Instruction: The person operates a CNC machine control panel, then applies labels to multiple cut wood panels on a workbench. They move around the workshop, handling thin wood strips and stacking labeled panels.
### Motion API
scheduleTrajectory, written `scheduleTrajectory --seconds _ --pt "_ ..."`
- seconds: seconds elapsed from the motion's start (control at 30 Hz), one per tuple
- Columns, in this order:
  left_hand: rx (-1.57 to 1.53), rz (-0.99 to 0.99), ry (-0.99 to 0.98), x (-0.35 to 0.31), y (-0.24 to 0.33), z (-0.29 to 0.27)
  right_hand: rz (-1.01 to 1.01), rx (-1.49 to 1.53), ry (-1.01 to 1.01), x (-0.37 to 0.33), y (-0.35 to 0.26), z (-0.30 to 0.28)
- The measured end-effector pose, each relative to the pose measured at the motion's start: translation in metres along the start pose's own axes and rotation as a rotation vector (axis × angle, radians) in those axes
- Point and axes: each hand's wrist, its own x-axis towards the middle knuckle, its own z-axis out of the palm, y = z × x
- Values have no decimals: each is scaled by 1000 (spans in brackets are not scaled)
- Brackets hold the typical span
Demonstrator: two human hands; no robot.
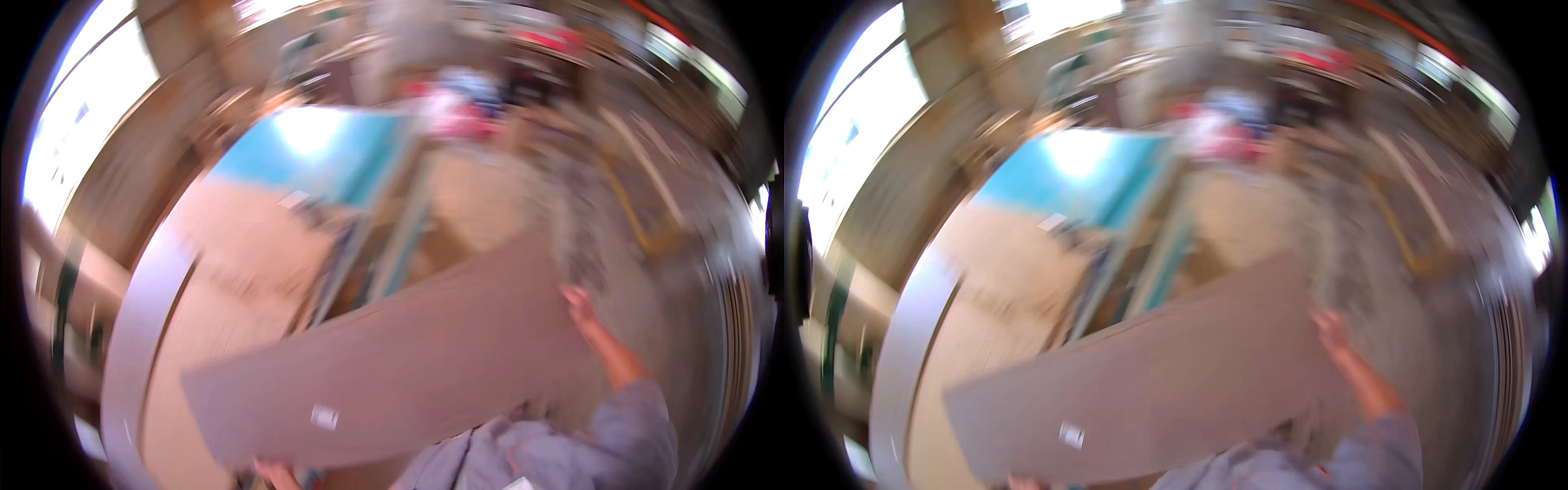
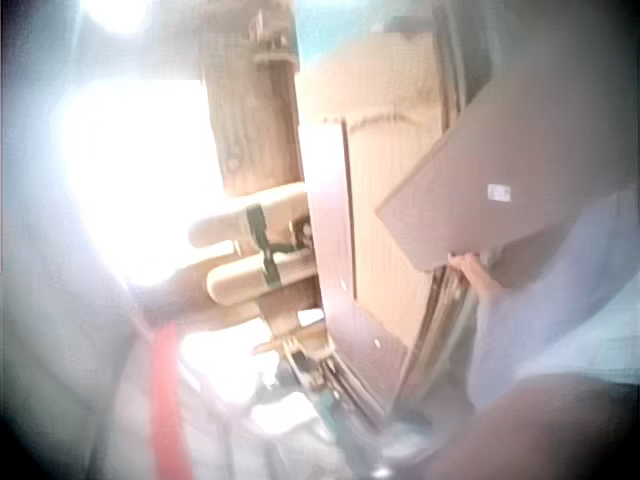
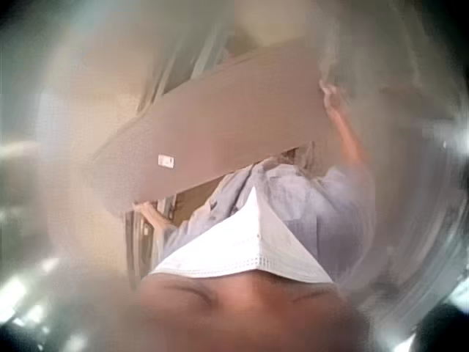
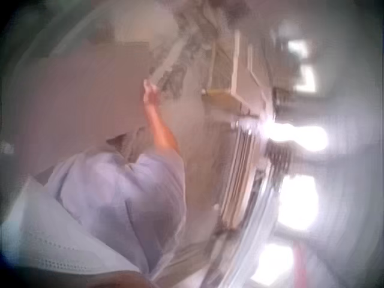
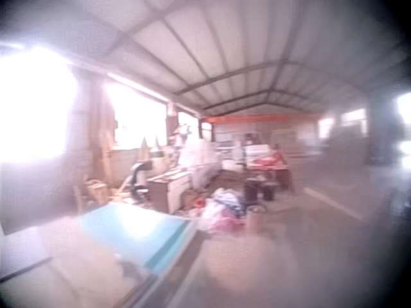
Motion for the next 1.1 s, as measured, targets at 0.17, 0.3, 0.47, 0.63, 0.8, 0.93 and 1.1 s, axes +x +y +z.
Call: scheduleTrajectory --seconds 0.17,0.3,0.47,0.63,0.8,0.93,1.1 --pt "168 84 -200 -104 -73 127 -333 383 201 -2 66 -108" --pt "223 44 -382 -195 -149 186 -414 502 470 -32 152 -219" --pt "256 1 -574 -312 -233 228 -372 616 970 -91 236 -331" --pt "275 -101 -741 -416 -336 262 -355 556 1288 -152 326 -453" --pt "274 -263 -914 -505 -466 299 -380 351 1633 -172 442 -540" --pt "287 -426 -1015 -581 -591 332 -407 865 1582 -177 461 -599" --pt "305 -581 -1140 -694 -742 368 -369 758 1613 -192 524 -670"
